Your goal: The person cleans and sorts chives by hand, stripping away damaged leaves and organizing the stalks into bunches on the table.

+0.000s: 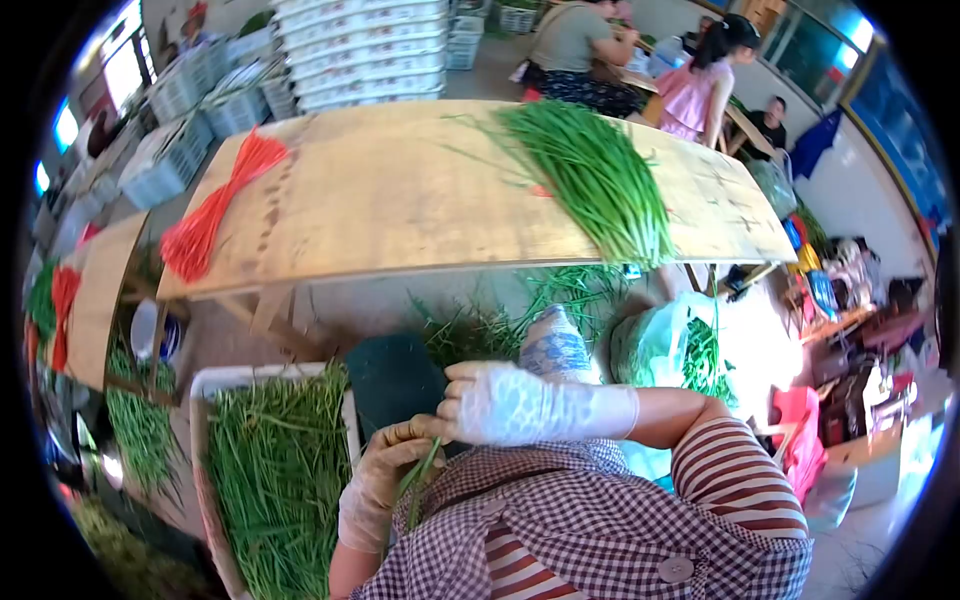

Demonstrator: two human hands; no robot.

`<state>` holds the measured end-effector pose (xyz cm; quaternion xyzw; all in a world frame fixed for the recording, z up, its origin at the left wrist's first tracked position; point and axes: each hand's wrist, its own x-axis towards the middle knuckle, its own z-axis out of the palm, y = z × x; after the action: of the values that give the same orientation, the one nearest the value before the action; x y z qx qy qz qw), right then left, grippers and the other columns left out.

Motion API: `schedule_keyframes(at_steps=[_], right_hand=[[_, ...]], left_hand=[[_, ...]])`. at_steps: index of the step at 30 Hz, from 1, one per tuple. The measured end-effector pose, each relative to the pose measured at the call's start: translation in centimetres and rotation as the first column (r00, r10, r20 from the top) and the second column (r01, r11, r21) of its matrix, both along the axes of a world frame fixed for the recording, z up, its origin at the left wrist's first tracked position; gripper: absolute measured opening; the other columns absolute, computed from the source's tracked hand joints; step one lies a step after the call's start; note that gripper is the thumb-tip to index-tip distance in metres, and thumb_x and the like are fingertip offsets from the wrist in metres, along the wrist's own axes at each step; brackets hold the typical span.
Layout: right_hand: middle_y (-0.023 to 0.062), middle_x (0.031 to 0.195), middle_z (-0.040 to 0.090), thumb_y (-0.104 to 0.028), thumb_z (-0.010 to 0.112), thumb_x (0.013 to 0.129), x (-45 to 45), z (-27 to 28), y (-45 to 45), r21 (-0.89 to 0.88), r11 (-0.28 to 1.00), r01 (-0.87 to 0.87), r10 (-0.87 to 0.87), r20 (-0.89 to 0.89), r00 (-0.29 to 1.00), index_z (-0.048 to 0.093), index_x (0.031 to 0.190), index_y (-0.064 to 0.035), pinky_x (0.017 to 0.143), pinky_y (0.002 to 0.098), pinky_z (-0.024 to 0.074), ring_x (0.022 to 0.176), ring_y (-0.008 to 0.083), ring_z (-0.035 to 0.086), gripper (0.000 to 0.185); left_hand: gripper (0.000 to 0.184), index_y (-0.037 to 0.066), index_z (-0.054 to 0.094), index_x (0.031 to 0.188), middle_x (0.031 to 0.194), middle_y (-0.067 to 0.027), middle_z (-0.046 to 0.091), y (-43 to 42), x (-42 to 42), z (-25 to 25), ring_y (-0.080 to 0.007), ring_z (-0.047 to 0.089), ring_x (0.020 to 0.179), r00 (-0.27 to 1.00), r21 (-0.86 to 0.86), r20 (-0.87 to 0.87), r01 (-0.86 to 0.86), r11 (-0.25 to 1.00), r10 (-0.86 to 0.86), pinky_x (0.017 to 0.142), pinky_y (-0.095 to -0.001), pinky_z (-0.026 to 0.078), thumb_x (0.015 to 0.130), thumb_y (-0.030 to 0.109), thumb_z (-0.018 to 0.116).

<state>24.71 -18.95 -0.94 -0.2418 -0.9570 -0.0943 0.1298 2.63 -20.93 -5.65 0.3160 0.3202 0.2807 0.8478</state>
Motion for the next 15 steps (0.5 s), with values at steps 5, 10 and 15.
schedule_keyframes(at_steps=[5,10,15], right_hand=[[0.0042,0.067,0.063,-0.014,0.062,0.083,8.6,8.9,0.7,0.213,0.5,0.839,-0.841,-0.114,0.53,0.065,0.117,-0.0136,0.048,0.0338,0.0488,0.054,0.0228,0.061,0.034],[0.0145,0.071,0.067,-0.027,0.063,0.086,20.2,10.4,6.6,0.11,0.282,0.953,-0.708,-0.646,0.284,0.07,0.107,-0.0153,0.056,0.0411,0.0518,0.062,0.0304,0.066,0.025],[0.016,0.081,0.068,-0.035,0.06,0.086,25.7,7.2,8.2,0.094,0.078,0.993,-0.985,-0.144,0.091,0.068,0.1,-0.0093,0.07,0.0459,0.0519,0.077,0.036,0.066,0.03]], left_hand=[[0.035,0.0,0.061,0.114,0.093,-0.0101,0.069,0.9,1.6,-2.1,-0.0172,0.066,0.073,0.966,0.133,0.024,-0.26,0.956,0.259,0.065,-0.0258,0.051,0.09,0.025,0.059],[0.033,0.003,0.063,0.115,0.095,-0.0086,0.07,1.0,1.8,-4.7,-0.0163,0.067,0.077,0.971,0.103,-0.047,-0.227,0.968,0.232,0.069,-0.0253,0.051,0.091,0.025,0.061],[0.027,0.005,0.066,0.11,0.092,-0.0078,0.07,0.5,0.6,-6.0,-0.0152,0.067,0.075,0.922,0.099,-0.144,-0.348,0.932,0.359,0.067,-0.0258,0.052,0.089,0.021,0.064]])
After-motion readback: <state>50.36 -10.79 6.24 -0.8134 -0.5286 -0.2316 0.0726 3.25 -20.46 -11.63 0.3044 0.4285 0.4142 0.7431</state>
